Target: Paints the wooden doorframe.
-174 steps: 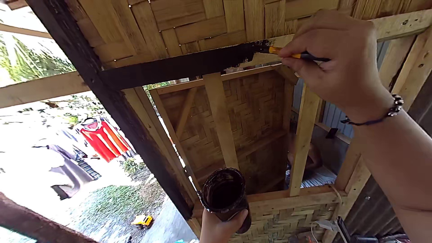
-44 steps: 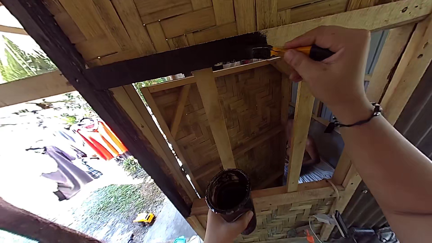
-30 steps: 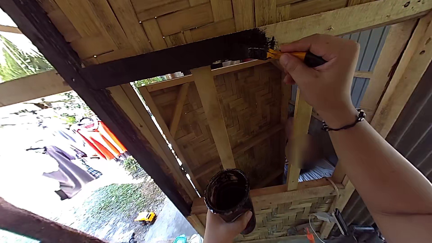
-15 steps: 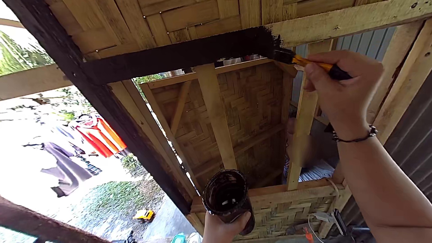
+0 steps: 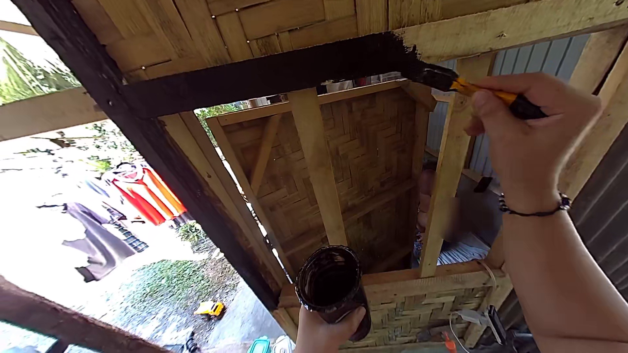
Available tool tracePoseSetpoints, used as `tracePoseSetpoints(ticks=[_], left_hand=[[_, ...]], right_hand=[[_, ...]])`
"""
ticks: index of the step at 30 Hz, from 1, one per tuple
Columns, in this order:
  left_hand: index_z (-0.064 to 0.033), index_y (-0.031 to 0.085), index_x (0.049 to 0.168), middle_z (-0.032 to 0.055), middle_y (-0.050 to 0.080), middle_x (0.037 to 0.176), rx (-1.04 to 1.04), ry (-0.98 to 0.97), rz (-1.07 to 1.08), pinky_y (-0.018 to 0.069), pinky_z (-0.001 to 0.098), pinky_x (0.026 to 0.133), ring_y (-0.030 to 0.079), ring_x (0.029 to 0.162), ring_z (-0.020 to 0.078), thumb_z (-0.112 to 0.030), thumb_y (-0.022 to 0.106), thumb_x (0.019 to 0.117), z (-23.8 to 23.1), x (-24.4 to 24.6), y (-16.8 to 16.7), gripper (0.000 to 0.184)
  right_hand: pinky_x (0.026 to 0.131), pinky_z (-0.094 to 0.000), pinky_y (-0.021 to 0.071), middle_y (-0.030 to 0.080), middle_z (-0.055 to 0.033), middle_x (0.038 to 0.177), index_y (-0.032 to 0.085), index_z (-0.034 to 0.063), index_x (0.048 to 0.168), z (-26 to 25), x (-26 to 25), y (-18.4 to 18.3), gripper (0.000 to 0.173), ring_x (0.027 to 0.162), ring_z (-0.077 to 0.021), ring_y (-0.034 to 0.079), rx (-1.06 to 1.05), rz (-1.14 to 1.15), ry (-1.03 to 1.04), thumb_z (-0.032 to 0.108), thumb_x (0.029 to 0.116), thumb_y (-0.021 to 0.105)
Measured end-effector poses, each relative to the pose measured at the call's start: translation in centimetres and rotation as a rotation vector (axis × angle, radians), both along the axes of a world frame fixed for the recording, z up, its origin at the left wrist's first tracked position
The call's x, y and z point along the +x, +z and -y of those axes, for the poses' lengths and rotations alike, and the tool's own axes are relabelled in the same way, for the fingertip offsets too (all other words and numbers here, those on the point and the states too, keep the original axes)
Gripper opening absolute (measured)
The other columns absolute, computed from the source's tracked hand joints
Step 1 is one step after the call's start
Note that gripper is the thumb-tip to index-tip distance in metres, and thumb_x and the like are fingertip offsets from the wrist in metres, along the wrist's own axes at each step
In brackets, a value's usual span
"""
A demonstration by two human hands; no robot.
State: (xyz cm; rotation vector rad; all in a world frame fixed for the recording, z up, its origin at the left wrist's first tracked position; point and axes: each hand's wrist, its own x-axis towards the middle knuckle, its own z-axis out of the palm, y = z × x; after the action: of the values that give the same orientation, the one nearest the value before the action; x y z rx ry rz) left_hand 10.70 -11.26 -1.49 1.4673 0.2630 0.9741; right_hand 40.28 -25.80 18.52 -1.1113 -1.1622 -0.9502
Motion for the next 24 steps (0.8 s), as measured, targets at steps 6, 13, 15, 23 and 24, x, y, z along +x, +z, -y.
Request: tracePoseSetpoints(ticks=[6, 13, 15, 23, 24], left_hand=[[0.0019, 0.059, 0.122, 0.0072, 0.076, 0.106, -0.006, 0.032, -0.024, 0.0624, 0.0343, 0.091, 0.074, 0.099, 0.0160, -0.004, 0.093, 0.0645, -0.2, -0.1, 0.0, 0.067], [0.0008, 0.061, 0.121, 0.0069, 0.076, 0.106, 0.006, 0.033, 0.007, 0.0623, 0.0346, 0.092, 0.074, 0.099, 0.0157, -0.004, 0.093, 0.0659, -0.4, -0.4, -0.2, 0.064], [0.0008, 0.060, 0.122, 0.0070, 0.075, 0.106, 0.009, 0.039, 0.011, 0.0622, 0.0350, 0.092, 0.074, 0.099, 0.0160, -0.004, 0.093, 0.0661, -0.5, -0.7, -0.3, 0.065], [0.0019, 0.059, 0.123, 0.0072, 0.075, 0.107, 0.000, 0.053, -0.004, 0.0622, 0.0345, 0.092, 0.074, 0.099, 0.0159, -0.005, 0.093, 0.0654, -0.6, -0.5, -0.4, 0.067], [0.0015, 0.059, 0.122, 0.0067, 0.075, 0.106, 0.005, 0.051, 0.000, 0.0621, 0.0342, 0.092, 0.074, 0.099, 0.0156, -0.005, 0.093, 0.0657, -0.5, -0.5, -0.4, 0.066]], right_hand=[[0.065, -0.0265, 0.0616, 0.073, -0.0101, 0.092, 0.073, -0.0066, 0.106, -3.9, -5.0, 2.1, 0.016, 0.075, -0.0093, 0.069, 0.045, 0.226, 0.184, 0.006, 0.0956, 0.069], [0.077, -0.0253, 0.0560, 0.072, -0.0144, 0.094, 0.076, -0.0024, 0.108, -7.2, -3.0, 3.5, 0.017, 0.085, -0.0142, 0.067, -0.056, 0.378, 0.026, 0.009, 0.0979, 0.068], [0.077, -0.0267, 0.0563, 0.072, -0.0158, 0.096, 0.076, -0.0021, 0.110, -5.8, -2.4, 2.9, 0.018, 0.087, -0.0158, 0.068, -0.089, 0.380, -0.025, 0.009, 0.0988, 0.067], [0.073, -0.0262, 0.0530, 0.071, -0.0156, 0.090, 0.078, -0.0006, 0.106, -5.7, -5.2, 3.8, 0.014, 0.083, -0.0172, 0.066, -0.035, 0.507, -0.060, 0.005, 0.0966, 0.069], [0.071, -0.0265, 0.0519, 0.070, -0.0150, 0.090, 0.079, 0.0006, 0.108, -6.1, -4.7, 4.0, 0.016, 0.081, -0.0176, 0.065, -0.055, 0.507, -0.067, 0.006, 0.0978, 0.068]])
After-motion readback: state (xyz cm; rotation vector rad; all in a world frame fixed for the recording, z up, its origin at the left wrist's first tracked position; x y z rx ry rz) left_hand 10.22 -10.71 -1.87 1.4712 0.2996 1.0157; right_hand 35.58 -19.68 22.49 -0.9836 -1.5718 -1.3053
